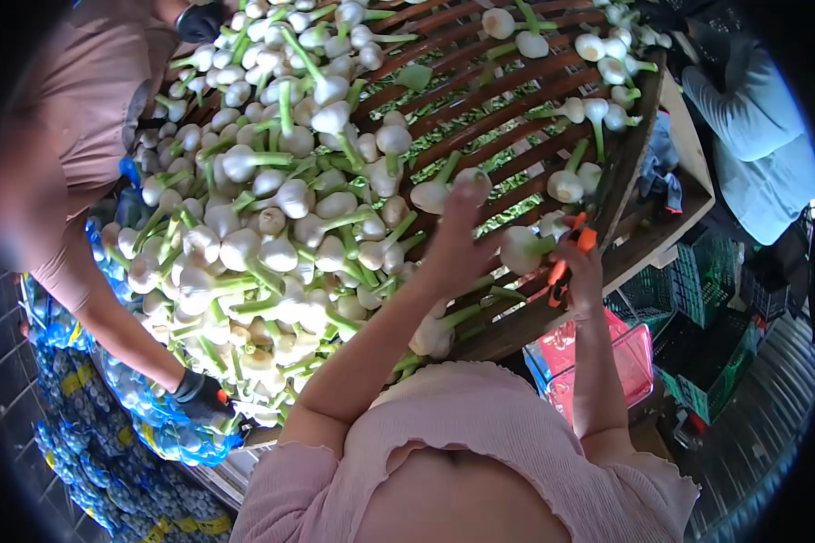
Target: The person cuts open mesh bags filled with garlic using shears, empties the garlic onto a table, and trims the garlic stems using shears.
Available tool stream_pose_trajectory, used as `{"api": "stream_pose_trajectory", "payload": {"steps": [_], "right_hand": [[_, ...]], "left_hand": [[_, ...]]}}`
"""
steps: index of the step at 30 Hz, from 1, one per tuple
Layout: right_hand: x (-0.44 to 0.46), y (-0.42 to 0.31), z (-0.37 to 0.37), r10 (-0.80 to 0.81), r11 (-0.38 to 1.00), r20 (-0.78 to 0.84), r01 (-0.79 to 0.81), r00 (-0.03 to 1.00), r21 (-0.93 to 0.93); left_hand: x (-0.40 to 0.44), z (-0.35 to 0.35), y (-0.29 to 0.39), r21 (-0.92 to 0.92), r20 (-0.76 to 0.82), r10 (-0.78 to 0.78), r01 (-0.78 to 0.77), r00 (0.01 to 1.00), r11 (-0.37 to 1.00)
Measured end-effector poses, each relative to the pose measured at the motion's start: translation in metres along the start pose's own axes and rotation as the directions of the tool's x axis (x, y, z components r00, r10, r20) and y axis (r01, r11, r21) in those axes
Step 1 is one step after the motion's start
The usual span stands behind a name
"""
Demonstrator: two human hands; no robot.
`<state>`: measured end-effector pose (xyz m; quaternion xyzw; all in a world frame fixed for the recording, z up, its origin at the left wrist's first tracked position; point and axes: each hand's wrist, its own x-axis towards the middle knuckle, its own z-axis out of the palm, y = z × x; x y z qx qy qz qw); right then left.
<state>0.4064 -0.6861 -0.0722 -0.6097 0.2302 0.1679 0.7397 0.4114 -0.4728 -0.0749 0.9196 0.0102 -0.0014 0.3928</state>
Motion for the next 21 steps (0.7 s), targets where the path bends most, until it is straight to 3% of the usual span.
{"api": "stream_pose_trajectory", "payload": {"steps": [1, 4, 6, 7, 8, 12, 13, 15, 17, 18, 19, 21], "right_hand": [[0.006, -0.001, -0.013, -0.049, 0.999, 0.013, 0.049, 0.999, -0.015], [0.005, -0.008, -0.013, -0.018, 0.989, 0.062, 0.027, 0.998, -0.148], [0.007, -0.007, -0.013, -0.004, 0.958, 0.124, 0.039, 0.992, -0.286], [0.006, -0.008, -0.011, 0.024, 0.934, 0.176, 0.041, 0.984, -0.355], [0.005, -0.011, -0.007, 0.050, 0.906, 0.224, 0.051, 0.973, -0.421], [0.017, -0.030, 0.008, 0.216, 0.872, 0.447, 0.035, 0.868, -0.489], [0.017, -0.040, 0.016, 0.259, 0.865, 0.488, 0.025, 0.833, -0.501], [0.021, -0.043, 0.030, 0.229, 0.821, 0.449, 0.076, 0.864, -0.565], [0.031, -0.035, 0.036, 0.186, 0.796, 0.408, 0.107, 0.894, -0.596], [0.036, -0.031, 0.034, 0.276, 0.867, 0.308, -0.098, 0.910, -0.488], [0.039, -0.025, 0.033, 0.196, 0.915, 0.272, -0.076, 0.942, -0.397], [0.044, -0.017, 0.030, 0.042, 0.980, 0.155, -0.010, 0.987, -0.200]], "left_hand": [[0.009, 0.008, -0.018, 0.233, -0.106, 0.069, -0.043, 0.992, 0.972], [0.006, 0.038, -0.076, 0.595, 0.032, 0.123, -0.118, 0.992, 0.795], [0.016, 0.027, -0.067, 0.119, -0.054, 0.012, -0.006, 0.998, 0.993], [0.022, 0.019, -0.059, -0.142, -0.065, -0.048, 0.039, 0.997, 0.989], [0.026, 0.007, -0.050, -0.214, -0.130, -0.008, -0.020, 0.992, 0.977], [0.024, -0.031, -0.021, -0.449, 0.020, 0.088, -0.070, 0.996, 0.891], [0.023, -0.035, -0.016, -0.389, 0.065, 0.153, -0.116, 0.986, 0.914], [0.023, -0.040, -0.005, -0.260, 0.156, 0.256, -0.211, 0.954, 0.942], [0.037, -0.047, -0.003, -0.138, 0.123, 0.316, -0.299, 0.941, 0.944], [0.041, -0.036, -0.009, -0.177, 0.147, 0.366, -0.340, 0.919, 0.924], [0.044, -0.027, -0.016, -0.225, 0.172, 0.414, -0.373, 0.894, 0.900], [0.062, -0.042, -0.010, -0.047, 0.054, 0.400, -0.398, 0.915, 0.916]]}}
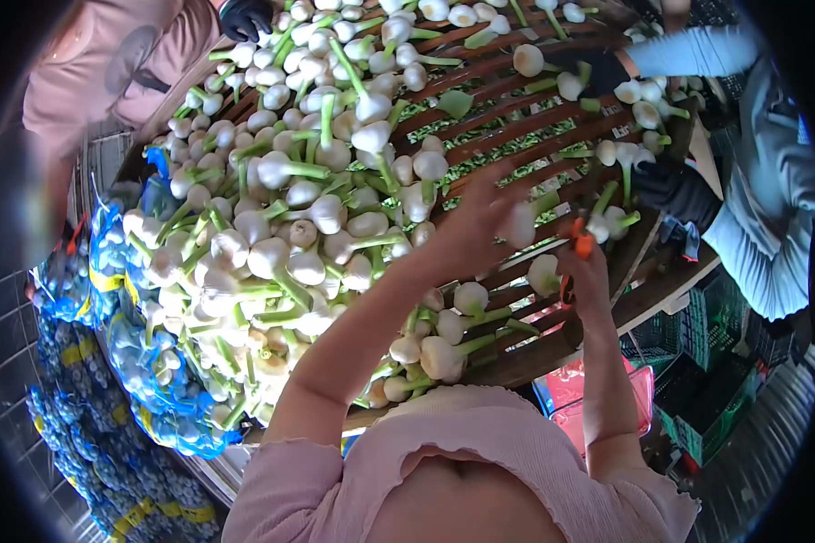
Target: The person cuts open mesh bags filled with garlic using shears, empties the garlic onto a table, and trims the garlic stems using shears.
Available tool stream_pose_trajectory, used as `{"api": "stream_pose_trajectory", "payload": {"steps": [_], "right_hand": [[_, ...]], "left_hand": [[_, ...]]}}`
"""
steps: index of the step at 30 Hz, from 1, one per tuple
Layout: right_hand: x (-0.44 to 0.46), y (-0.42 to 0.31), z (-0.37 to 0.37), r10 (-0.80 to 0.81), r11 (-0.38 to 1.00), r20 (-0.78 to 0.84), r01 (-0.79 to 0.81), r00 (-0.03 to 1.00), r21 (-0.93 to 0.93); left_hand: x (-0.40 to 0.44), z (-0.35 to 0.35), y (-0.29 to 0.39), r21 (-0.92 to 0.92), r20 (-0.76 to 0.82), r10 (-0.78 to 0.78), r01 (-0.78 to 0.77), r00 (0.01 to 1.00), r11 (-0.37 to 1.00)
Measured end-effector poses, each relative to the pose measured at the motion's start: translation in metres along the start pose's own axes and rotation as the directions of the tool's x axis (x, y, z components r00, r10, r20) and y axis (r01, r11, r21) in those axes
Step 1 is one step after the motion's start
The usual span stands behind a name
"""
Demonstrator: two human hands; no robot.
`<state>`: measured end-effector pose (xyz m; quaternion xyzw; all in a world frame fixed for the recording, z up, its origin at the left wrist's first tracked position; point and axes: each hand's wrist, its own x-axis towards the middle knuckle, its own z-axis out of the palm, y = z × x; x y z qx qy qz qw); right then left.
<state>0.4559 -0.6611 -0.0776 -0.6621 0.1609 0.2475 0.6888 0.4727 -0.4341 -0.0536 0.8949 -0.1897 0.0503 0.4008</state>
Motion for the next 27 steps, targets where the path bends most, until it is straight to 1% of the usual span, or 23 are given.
{"api": "stream_pose_trajectory", "payload": {"steps": [1, 2, 3, 4, 5, 6, 8, 9, 10, 11, 12, 13, 15, 16, 18, 19, 20, 22, 23, 24, 25, 26, 27], "right_hand": [[0.000, -0.003, 0.002, -0.037, 0.999, -0.048, 0.038, 0.998, 0.010], [0.001, -0.006, 0.000, -0.050, 0.999, -0.014, 0.050, 0.999, -0.012], [0.001, -0.007, -0.004, -0.061, 0.998, 0.017, 0.062, 0.998, -0.030], [0.000, -0.006, -0.008, -0.065, 0.997, 0.044, 0.067, 0.997, -0.048], [0.000, -0.003, -0.010, -0.045, 0.998, 0.088, 0.049, 0.995, -0.040], [-0.002, -0.005, -0.009, -0.029, 0.997, 0.116, 0.038, 0.993, -0.071], [-0.009, -0.017, 0.002, -0.001, 0.992, 0.162, 0.021, 0.987, -0.124], [-0.014, -0.025, 0.008, 0.045, 0.971, 0.170, -0.003, 0.984, -0.239], [-0.014, -0.021, 0.012, -0.062, 0.929, 0.209, 0.133, 0.976, -0.345], [-0.013, -0.015, 0.016, -0.160, 0.856, 0.262, 0.265, 0.952, -0.443], [-0.011, -0.009, 0.020, -0.244, 0.755, 0.326, 0.390, 0.913, -0.528], [-0.010, -0.005, 0.026, -0.279, 0.718, 0.312, 0.413, 0.908, -0.561], [-0.004, -0.001, 0.041, -0.345, 0.637, 0.297, 0.455, 0.890, -0.623], [-0.003, -0.008, 0.049, -0.286, 0.711, 0.264, 0.388, 0.921, -0.586], [0.001, -0.032, 0.063, -0.165, 0.830, 0.226, 0.259, 0.960, -0.494], [0.009, -0.021, 0.057, -0.160, 0.848, 0.233, 0.255, 0.959, -0.465], [0.016, -0.014, 0.052, -0.144, 0.913, 0.159, 0.193, 0.977, -0.359], [0.016, 0.001, 0.038, -0.054, 0.990, 0.026, 0.056, 0.998, -0.128], [0.015, 0.008, 0.031, -0.061, 0.997, -0.042, 0.063, 0.997, 0.037], [0.017, 0.011, 0.024, -0.063, 0.976, -0.112, 0.085, 0.992, 0.203], [0.018, 0.009, 0.015, -0.072, 0.976, -0.102, 0.091, 0.992, 0.198], [0.016, 0.006, 0.005, -0.074, 0.977, -0.095, 0.091, 0.993, 0.195], [0.013, 0.004, -0.001, -0.074, 0.977, -0.091, 0.091, 0.993, 0.192]], "left_hand": [[0.011, -0.008, -0.006, 0.091, -0.056, 0.006, -0.001, 0.998, 0.996], [0.017, -0.016, -0.038, 0.030, -0.244, -0.182, 0.195, 0.953, 0.980], [0.025, -0.033, -0.074, 0.355, -0.280, -0.385, 0.467, 0.879, 0.809], [0.022, -0.047, -0.087, 0.526, -0.451, -0.406, 0.604, 0.795, 0.599], [0.015, -0.057, -0.111, 0.533, -0.356, -0.555, 0.651, 0.752, 0.540], [0.012, -0.062, -0.117, 0.387, -0.345, -0.616, 0.705, 0.708, 0.594], [0.014, -0.062, -0.124, 0.076, -0.281, -0.721, 0.763, 0.634, 0.642], [0.028, -0.067, -0.096, -0.496, -0.173, -0.864, 0.716, 0.474, 0.492], [0.030, -0.065, -0.080, -0.684, -0.135, -0.865, 0.586, 0.483, 0.435], [0.029, -0.063, -0.068, -0.836, -0.100, -0.862, 0.429, 0.496, 0.343], [0.029, -0.061, -0.054, -0.941, -0.066, -0.856, 0.252, 0.512, 0.224], [0.032, -0.056, -0.036, -0.978, -0.074, -0.853, 0.132, 0.516, 0.165], [0.026, -0.035, -0.024, -0.936, -0.143, -0.858, 0.214, 0.494, 0.280], [0.024, -0.025, -0.017, -0.906, -0.181, -0.856, 0.256, 0.485, 0.337], [0.026, -0.004, 0.010, -0.831, -0.129, -0.882, 0.436, 0.452, 0.345], [0.025, 0.005, 0.008, -0.872, -0.096, -0.887, 0.392, 0.451, 0.294], [0.027, 0.012, 0.001, -0.907, -0.067, -0.887, 0.342, 0.456, 0.245], [0.047, 0.014, -0.001, -0.898, 0.104, -0.899, 0.428, 0.425, 0.099], [0.062, 0.014, -0.008, -0.881, 0.150, -0.875, 0.464, 0.461, 0.093], [0.075, 0.012, -0.030, -0.713, -0.153, -0.848, 0.537, 0.508, 0.451], [0.086, 0.015, -0.061, -0.410, -0.414, -0.703, 0.571, 0.578, 0.711], [0.097, 0.017, -0.085, -0.028, -0.585, -0.472, 0.565, 0.660, 0.825], [0.103, -0.001, -0.107, 0.125, -0.726, -0.363, 0.631, 0.584, 0.766]]}}
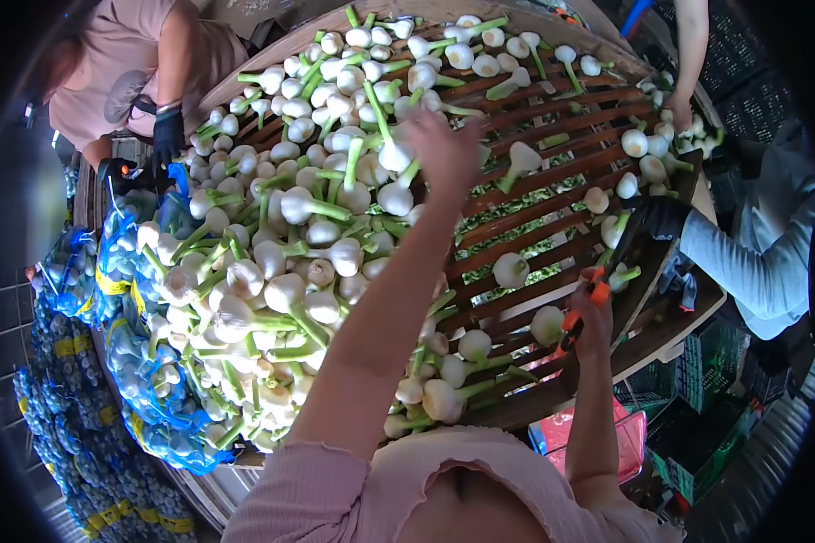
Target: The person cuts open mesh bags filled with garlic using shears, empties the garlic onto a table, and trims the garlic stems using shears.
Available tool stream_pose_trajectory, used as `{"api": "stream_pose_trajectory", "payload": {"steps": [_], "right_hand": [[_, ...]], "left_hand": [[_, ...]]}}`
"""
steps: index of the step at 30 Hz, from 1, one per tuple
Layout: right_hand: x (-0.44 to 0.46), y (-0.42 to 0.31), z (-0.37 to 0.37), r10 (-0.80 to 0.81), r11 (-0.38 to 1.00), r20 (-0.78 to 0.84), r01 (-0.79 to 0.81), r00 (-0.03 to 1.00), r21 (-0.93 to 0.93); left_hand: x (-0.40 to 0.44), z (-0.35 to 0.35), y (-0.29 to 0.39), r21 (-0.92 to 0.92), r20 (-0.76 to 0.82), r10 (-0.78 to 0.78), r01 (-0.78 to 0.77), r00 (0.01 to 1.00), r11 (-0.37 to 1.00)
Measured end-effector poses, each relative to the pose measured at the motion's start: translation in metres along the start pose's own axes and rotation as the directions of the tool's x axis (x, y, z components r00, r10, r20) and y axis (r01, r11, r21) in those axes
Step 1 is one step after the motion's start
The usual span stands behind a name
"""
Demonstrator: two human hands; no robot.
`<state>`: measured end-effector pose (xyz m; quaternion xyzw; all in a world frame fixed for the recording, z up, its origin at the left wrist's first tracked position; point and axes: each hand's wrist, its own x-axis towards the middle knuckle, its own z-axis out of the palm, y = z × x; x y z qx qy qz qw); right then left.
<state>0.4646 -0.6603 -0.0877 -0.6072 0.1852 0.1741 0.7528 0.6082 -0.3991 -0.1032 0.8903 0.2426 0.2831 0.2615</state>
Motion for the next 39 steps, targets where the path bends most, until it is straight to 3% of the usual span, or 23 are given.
{"api": "stream_pose_trajectory", "payload": {"steps": [1, 2, 3, 4, 7, 9, 10, 11, 13, 17, 18, 20, 21, 22, 23, 25, 26, 28, 30, 33, 34, 37, 39], "right_hand": [[-0.003, -0.005, -0.003, 0.001, 0.996, 0.035, 0.002, 0.999, -0.087], [-0.006, -0.010, -0.005, 0.003, 0.985, 0.067, 0.008, 0.998, -0.171], [-0.007, -0.015, -0.007, 0.012, 0.967, 0.096, 0.013, 0.995, -0.255], [-0.006, -0.020, -0.002, -0.055, 0.899, 0.121, 0.102, 0.991, -0.426], [0.022, -0.017, 0.017, -0.186, 0.728, 0.281, 0.323, 0.942, -0.604], [0.035, -0.028, 0.039, -0.181, 0.658, 0.342, 0.372, 0.922, -0.655], [0.040, -0.035, 0.051, -0.176, 0.619, 0.380, 0.402, 0.908, -0.675], [0.042, -0.043, 0.062, -0.080, 0.646, 0.374, 0.334, 0.924, -0.687], [0.041, -0.056, 0.077, 0.119, 0.668, 0.360, 0.194, 0.925, -0.718], [0.061, -0.021, 0.045, 0.137, 0.798, 0.185, 0.002, 0.973, -0.603], [0.058, -0.020, 0.041, 0.075, 0.855, 0.207, 0.044, 0.975, -0.516], [0.048, -0.027, 0.051, -0.070, 0.794, 0.243, 0.201, 0.968, -0.573], [0.041, -0.036, 0.062, -0.144, 0.755, 0.264, 0.278, 0.954, -0.593], [0.039, -0.051, 0.076, -0.006, 0.759, 0.306, 0.204, 0.952, -0.619], [0.052, -0.042, 0.084, -0.021, 0.745, 0.392, 0.276, 0.920, -0.608], [0.077, -0.037, 0.111, 0.045, 0.624, 0.512, 0.376, 0.858, -0.685], [0.086, -0.038, 0.134, 0.129, 0.509, 0.539, 0.411, 0.833, -0.756], [0.106, -0.032, 0.179, 0.117, 0.384, 0.616, 0.536, 0.779, -0.751], [0.118, -0.025, 0.218, 0.134, 0.413, 0.631, 0.536, 0.764, -0.737], [0.119, -0.028, 0.247, 0.325, 0.493, 0.554, 0.362, 0.767, -0.791], [0.123, -0.023, 0.246, 0.301, 0.431, 0.556, 0.409, 0.775, -0.804], [0.161, 0.030, 0.201, -0.075, 0.580, 0.564, 0.496, 0.823, -0.646], [0.151, 0.000, 0.183, 0.022, 0.630, 0.433, 0.324, 0.901, -0.706]], "left_hand": [[0.024, -0.009, -0.019, 0.174, -0.189, 0.050, -0.017, 0.981, 0.985], [0.038, -0.025, -0.024, 0.187, -0.052, -0.190, 0.196, 0.980, 0.963], [0.048, -0.040, -0.027, 0.230, 0.085, -0.421, 0.393, 0.903, 0.890], [0.049, -0.036, -0.046, 0.242, 0.098, -0.333, 0.302, 0.938, 0.922], [0.036, -0.017, -0.081, 0.268, 0.174, -0.066, 0.017, 0.982, 0.963], [0.000, -0.035, -0.047, 0.275, 0.250, 0.074, -0.144, 0.965, 0.951], [-0.013, -0.048, -0.023, 0.243, 0.357, 0.052, -0.147, 0.933, 0.959], [-0.028, -0.057, -0.005, 0.212, 0.458, 0.031, -0.143, 0.889, 0.967], [-0.065, -0.065, 0.001, -0.017, 0.373, 0.364, -0.386, 0.853, 0.922], [-0.070, -0.081, 0.004, -0.172, 0.572, 0.445, -0.430, 0.689, 0.886], [-0.060, -0.088, 0.002, -0.210, 0.631, 0.439, -0.404, 0.639, 0.890], [-0.025, -0.099, -0.010, -0.062, 0.647, 0.272, -0.307, 0.712, 0.950], [0.002, -0.101, -0.021, 0.114, 0.566, 0.107, -0.207, 0.817, 0.972], [0.022, -0.104, -0.040, 0.138, 0.350, -0.048, -0.001, 0.936, 0.990], [0.037, -0.114, -0.055, 0.441, 0.268, -0.062, -0.065, 0.961, 0.895], [0.047, -0.138, -0.074, 0.573, 0.359, -0.320, 0.064, 0.877, 0.817], [0.043, -0.147, -0.082, 0.599, 0.388, -0.292, 0.002, 0.874, 0.801], [0.028, -0.169, -0.097, 0.648, 0.436, -0.240, -0.118, 0.867, 0.752], [0.014, -0.191, -0.093, 0.599, 0.506, -0.206, -0.169, 0.837, 0.783], [-0.011, -0.221, -0.086, 0.491, 0.576, -0.097, -0.249, 0.812, 0.835], [-0.017, -0.236, -0.077, 0.430, 0.598, -0.066, -0.250, 0.799, 0.867], [-0.028, -0.288, -0.054, 0.319, 0.539, 0.031, -0.238, 0.842, 0.917], [-0.032, -0.315, -0.058, 0.293, 0.492, 0.029, -0.197, 0.870, 0.936]]}}
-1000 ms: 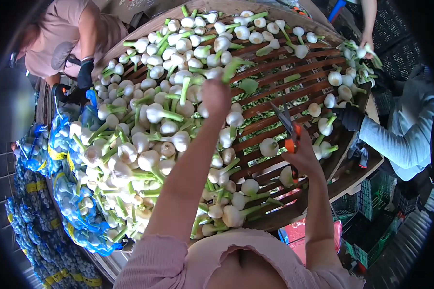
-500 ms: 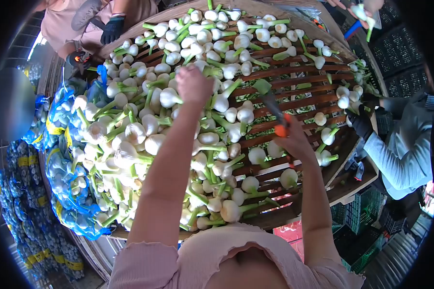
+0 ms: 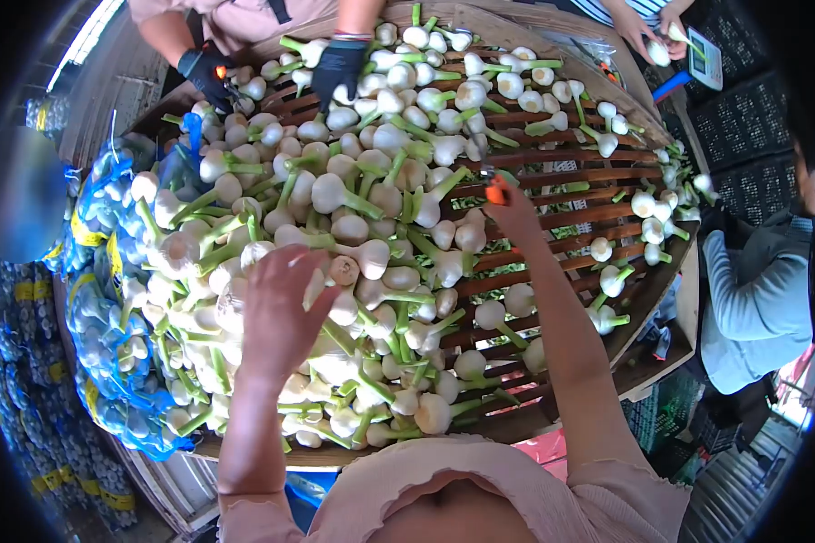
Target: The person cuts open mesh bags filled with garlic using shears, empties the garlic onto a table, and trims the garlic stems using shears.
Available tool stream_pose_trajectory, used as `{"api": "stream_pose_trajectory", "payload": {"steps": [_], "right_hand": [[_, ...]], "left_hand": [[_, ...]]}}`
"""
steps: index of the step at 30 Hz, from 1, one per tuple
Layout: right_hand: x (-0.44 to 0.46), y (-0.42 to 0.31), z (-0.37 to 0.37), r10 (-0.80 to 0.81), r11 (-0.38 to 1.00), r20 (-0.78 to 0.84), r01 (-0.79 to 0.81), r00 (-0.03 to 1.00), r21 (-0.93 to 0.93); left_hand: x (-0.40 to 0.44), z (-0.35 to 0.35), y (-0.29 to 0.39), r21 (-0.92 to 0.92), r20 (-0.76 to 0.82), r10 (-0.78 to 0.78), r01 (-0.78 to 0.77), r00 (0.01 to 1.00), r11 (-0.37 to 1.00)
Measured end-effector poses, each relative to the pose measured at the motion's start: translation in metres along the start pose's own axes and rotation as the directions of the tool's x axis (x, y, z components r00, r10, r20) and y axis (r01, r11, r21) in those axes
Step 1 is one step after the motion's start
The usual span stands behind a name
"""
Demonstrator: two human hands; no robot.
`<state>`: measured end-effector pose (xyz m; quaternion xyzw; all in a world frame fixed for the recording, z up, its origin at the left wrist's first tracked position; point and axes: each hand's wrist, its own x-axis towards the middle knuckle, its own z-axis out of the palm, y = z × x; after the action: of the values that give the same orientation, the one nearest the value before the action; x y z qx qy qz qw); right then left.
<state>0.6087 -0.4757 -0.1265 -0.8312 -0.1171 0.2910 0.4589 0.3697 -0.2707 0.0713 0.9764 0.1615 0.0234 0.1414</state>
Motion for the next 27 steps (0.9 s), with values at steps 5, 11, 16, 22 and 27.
{"api": "stream_pose_trajectory", "payload": {"steps": [5, 11, 16, 22, 27], "right_hand": [[0.036, 0.002, -0.024, 0.088, 0.867, -0.174, -0.161, 0.981, -0.471], [0.048, 0.019, -0.019, 0.097, 0.982, -0.194, -0.062, 0.976, 0.179], [-0.067, 0.014, -0.042, 0.228, 0.929, -0.147, -0.170, 0.962, 0.328], [-0.164, 0.033, -0.033, -0.073, 0.993, -0.089, 0.064, 0.993, -0.099], [-0.180, 0.005, -0.023, 0.041, 0.964, -0.064, -0.023, 0.997, 0.267]], "left_hand": [[-0.009, -0.018, -0.022, -0.028, -0.023, -0.020, 0.020, 1.000, 0.999], [0.074, 0.011, -0.049, 0.008, 0.121, 0.029, -0.030, 0.992, 1.000], [0.138, 0.078, -0.065, 0.200, 0.462, 0.090, -0.203, 0.882, 0.958], [0.136, 0.088, 0.009, -0.453, 0.331, 0.302, -0.131, 0.894, 0.882], [0.073, 0.117, 0.100, -0.438, 0.318, 0.292, -0.134, 0.902, 0.889]]}}
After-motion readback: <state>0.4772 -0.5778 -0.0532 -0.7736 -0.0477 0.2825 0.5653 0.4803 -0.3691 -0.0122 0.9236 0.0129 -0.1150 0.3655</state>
